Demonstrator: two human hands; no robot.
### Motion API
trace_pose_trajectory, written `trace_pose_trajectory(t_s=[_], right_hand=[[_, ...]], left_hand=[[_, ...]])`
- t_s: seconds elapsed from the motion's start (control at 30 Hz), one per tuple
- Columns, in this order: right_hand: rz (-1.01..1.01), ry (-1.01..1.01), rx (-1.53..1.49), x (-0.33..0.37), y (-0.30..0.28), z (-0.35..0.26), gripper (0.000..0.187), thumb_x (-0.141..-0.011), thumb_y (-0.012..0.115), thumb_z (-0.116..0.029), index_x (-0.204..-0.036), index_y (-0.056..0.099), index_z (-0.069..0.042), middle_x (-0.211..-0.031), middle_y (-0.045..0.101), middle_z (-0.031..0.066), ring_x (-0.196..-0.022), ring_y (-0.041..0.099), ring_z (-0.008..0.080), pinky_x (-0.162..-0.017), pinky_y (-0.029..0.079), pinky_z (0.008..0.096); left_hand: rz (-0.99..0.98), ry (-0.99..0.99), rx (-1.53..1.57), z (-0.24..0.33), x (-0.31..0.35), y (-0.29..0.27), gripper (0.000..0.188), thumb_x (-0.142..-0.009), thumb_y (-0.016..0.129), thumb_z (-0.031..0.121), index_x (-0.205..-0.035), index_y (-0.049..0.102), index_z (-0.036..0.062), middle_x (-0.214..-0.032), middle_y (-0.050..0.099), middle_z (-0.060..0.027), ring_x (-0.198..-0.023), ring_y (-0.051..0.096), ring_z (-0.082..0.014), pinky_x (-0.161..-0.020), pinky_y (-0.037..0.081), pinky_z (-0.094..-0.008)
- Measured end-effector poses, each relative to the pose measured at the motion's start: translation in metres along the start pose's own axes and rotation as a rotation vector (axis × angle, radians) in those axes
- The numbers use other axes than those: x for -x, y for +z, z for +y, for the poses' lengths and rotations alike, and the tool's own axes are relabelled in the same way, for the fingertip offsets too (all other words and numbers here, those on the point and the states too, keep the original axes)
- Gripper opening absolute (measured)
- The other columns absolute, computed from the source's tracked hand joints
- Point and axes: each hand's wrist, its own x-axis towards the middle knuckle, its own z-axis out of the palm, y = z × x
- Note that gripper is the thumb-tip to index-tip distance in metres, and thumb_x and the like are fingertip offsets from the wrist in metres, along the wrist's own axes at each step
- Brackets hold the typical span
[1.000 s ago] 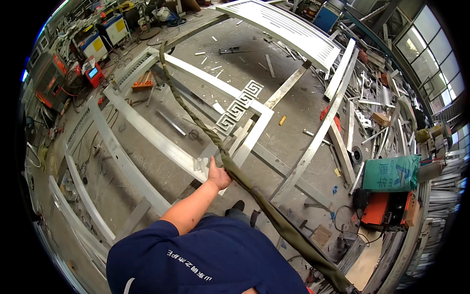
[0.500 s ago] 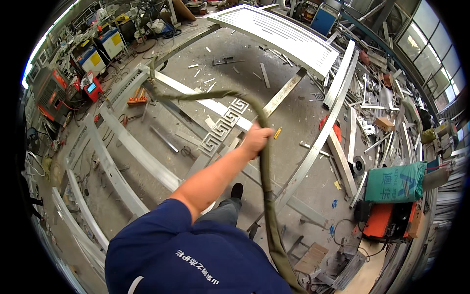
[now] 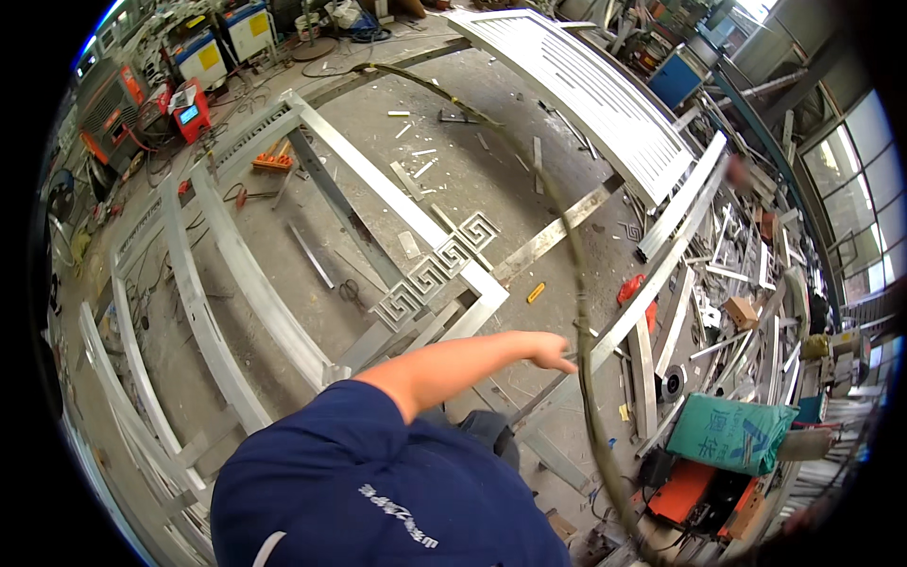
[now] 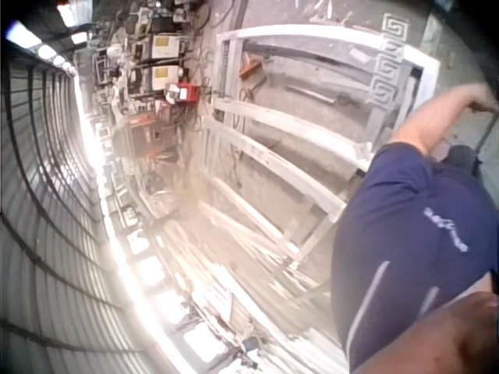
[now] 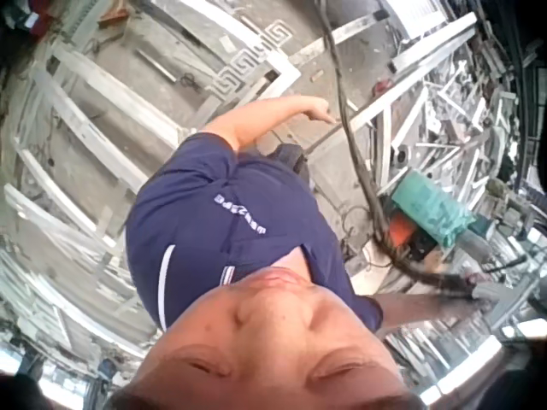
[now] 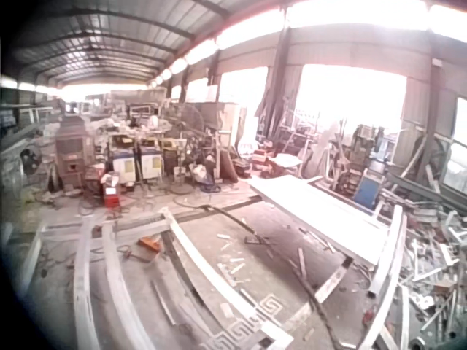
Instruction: The person positions and welds decorative metal pieces onto a rectangular metal frame using a handheld welding tool. The person repeatedly aligns the pieces, welds them in place, and adjusts the frame orientation to access different joints.
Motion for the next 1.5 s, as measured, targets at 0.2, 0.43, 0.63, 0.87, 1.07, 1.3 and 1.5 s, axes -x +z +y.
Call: trace_pose_trajectory(t_s=[0.2,0.43,0.63,0.87,1.07,1.3,1.5], right_hand=[[-0.155,-0.219,0.274,-0.056,0.088,0.126,0.068,-0.088,0.061,-0.068,-0.109,0.053,-0.004,-0.085,0.056,0.007,-0.073,0.056,0.0176,-0.064,0.048,0.0301],[-0.68,-0.022,0.456,-0.115,0.26,0.235,0.047,-0.089,0.06,-0.004,-0.136,0.056,0.0,-0.101,0.07,0.0069,-0.09,0.064,0.0132,-0.083,0.053,0.029],[-1.211,0.005,1.206,-0.13,0.36,0.308,0.067,-0.087,0.07,-0.031,-0.146,0.048,-0.007,-0.094,0.07,0.0264,-0.091,0.068,0.0433,-0.082,0.053,0.0481],[-1.519,0.043,1.278,-0.115,0.43,0.485,0.067,-0.094,0.062,-0.045,-0.136,0.047,0.004,-0.11,0.067,0.033,-0.106,0.065,0.0474,-0.093,0.051,0.0514],[-1.57,0.135,1.147,-0.116,0.41,0.602,0.059,-0.093,0.066,-0.034,-0.134,0.046,0.004,-0.101,0.068,0.034,-0.099,0.065,0.0501,-0.088,0.051,0.0536],[-1.536,0.154,1.137,-0.129,0.37,0.617,0.057,-0.088,0.063,-0.017,-0.137,0.042,0.002,-0.087,0.068,0.0304,-0.083,0.066,0.0502,-0.074,0.052,0.0557],[-1.507,0.119,1.009,-0.099,0.358,0.647,0.056,-0.087,0.062,-0.008,-0.139,0.044,0.0,-0.097,0.068,0.0312,-0.094,0.067,0.048,-0.082,0.054,0.0484]], left_hand=[[0.245,-0.321,0.226,-0.128,0.121,0.039,0.077,-0.085,0.066,0.06,-0.124,0.064,-0.0063,-0.124,0.066,-0.0274,-0.117,0.063,-0.0383,-0.1,0.049,-0.0434],[0.873,-1.029,0.435,-0.33,0.35,0.219,0.047,-0.081,0.074,0.037,-0.101,0.072,-0.0059,-0.084,0.072,-0.019,-0.073,0.07,-0.0271,-0.065,0.057,-0.0407],[1.261,-1.391,1.133,-0.276,0.425,0.329,0.028,-0.089,0.07,0.024,-0.09,0.072,-0.0037,-0.078,0.069,-0.0122,-0.061,0.063,-0.0221,-0.058,0.051,-0.038],[1.483,-1.218,1.28,-0.147,0.318,0.334,0.029,-0.092,0.068,0.025,-0.095,0.072,-0.0031,-0.078,0.07,-0.008,-0.061,0.061,-0.0161,-0.057,0.05,-0.0324],[1.155,-1.207,1.306,-0.076,0.173,0.316,0.05,-0.091,0.07,0.05,-0.103,0.073,0.0012,-0.087,0.074,-0.0121,-0.078,0.07,-0.0225,-0.074,0.055,-0.0366],[0.226,-0.612,1.538,-0.062,0.153,0.315,0.029,-0.096,0.067,0.034,-0.092,0.072,0.005,-0.075,0.067,-0.003,-0.072,0.065,-0.0141,-0.064,0.053,-0.0337],[0.174,-0.742,1.626,-0.141,0.145,0.284,0.035,-0.098,0.064,0.038,-0.088,0.07,0.0044,-0.077,0.071,-0.0083,-0.062,0.068,-0.019,-0.058,0.053,-0.0338]])
